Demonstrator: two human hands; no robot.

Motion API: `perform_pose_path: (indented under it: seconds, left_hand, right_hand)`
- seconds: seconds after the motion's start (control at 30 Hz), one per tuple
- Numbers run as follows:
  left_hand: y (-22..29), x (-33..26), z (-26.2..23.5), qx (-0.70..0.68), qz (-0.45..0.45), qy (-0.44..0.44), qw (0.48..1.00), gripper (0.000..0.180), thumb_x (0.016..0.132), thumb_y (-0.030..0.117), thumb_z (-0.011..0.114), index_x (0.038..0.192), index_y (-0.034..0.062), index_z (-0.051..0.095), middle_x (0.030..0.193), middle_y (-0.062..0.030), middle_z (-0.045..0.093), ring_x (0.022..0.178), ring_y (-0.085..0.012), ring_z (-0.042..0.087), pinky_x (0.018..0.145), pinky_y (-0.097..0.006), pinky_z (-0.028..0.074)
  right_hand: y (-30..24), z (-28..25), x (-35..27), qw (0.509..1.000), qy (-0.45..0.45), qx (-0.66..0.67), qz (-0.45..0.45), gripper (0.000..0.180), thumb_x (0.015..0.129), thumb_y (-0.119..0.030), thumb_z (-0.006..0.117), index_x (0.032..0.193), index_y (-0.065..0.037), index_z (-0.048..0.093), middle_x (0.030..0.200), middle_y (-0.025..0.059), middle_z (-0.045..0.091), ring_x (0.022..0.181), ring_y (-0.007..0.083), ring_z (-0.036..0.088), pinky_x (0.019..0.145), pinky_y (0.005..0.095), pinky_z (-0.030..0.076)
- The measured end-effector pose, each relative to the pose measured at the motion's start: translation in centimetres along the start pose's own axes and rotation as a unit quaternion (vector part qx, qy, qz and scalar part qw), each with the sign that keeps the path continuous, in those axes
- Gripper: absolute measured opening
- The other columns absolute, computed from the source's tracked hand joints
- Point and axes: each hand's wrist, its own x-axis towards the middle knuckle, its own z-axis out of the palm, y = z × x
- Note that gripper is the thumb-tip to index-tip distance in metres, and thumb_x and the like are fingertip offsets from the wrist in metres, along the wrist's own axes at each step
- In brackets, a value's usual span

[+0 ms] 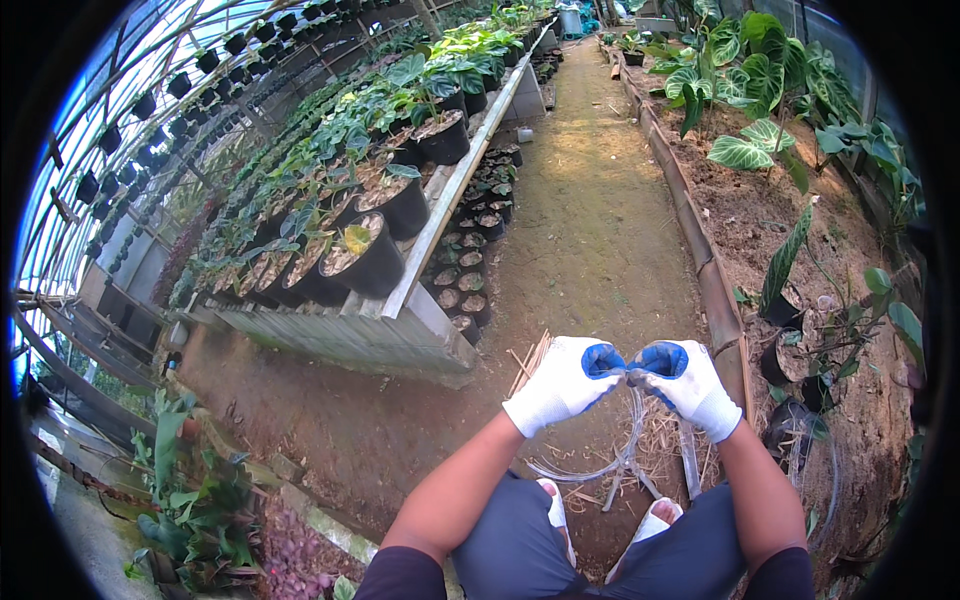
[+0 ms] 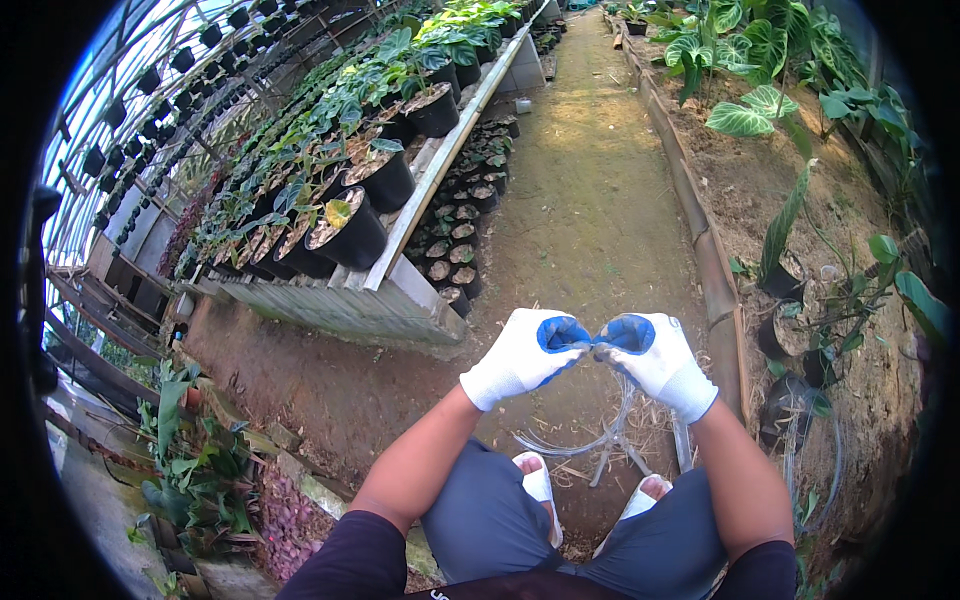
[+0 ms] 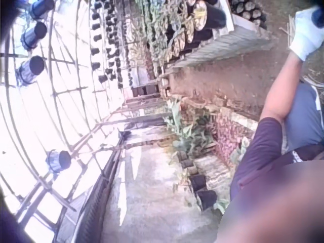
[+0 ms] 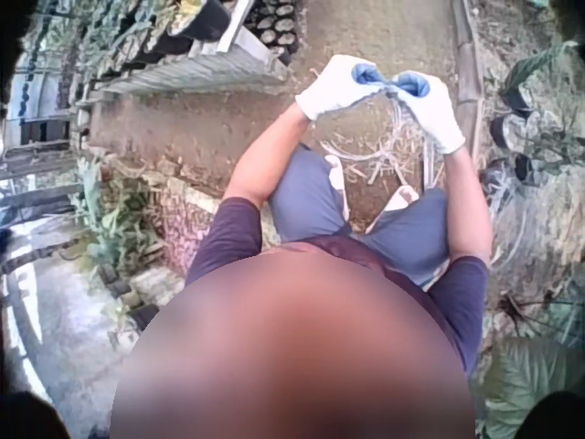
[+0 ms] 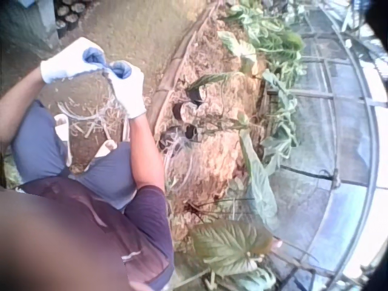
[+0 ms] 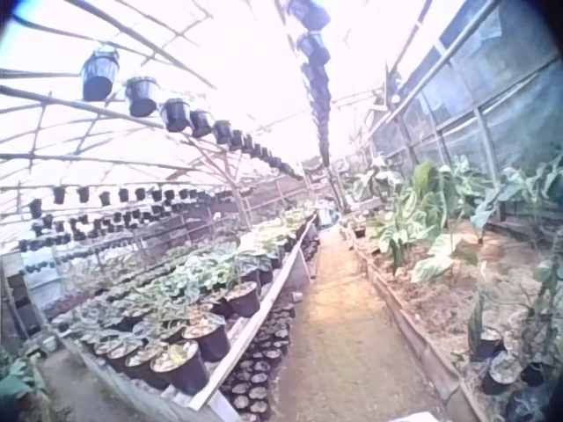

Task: The person walks through a greenhouse, then sits on the ground to cut a coil of wire into short pieces using pliers. They then thread each wire piece onto a thin wooden stick, repeating the process multiple times.

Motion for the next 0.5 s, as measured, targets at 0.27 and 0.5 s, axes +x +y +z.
perform_pose_path:
  seconds: [0.27,0.5]
  left_hand:
    - [-0.8,-0.1,0.2,0.06,0.037,-0.031,0.997,0.022,0.088,0.021,0.075,0.098,0.0018,0.075,0.085,-0.0149,0.074,0.077,-0.0244,0.069,0.075,-0.039,0.054]
    - [-1.9,0.1,0.1,0.061,0.027,-0.04,0.997,0.03,0.088,0.031,0.074,0.097,0.0017,0.074,0.088,-0.0168,0.073,0.081,-0.0302,0.071,0.076,-0.04,0.055]
  right_hand:
    - [1.1,0.5,-0.1,0.991,-0.034,0.103,0.074,0.014,0.086,-0.008,0.074,0.092,0.005,0.074,0.08,0.0098,0.077,0.07,0.011,0.07,0.063,0.0268,0.054]
    - [0.9,1.2,0.1,0.993,-0.013,0.091,0.078,0.009,0.086,-0.003,0.076,0.088,0.005,0.073,0.076,0.0095,0.075,0.067,0.0109,0.069,0.06,0.0268,0.053]
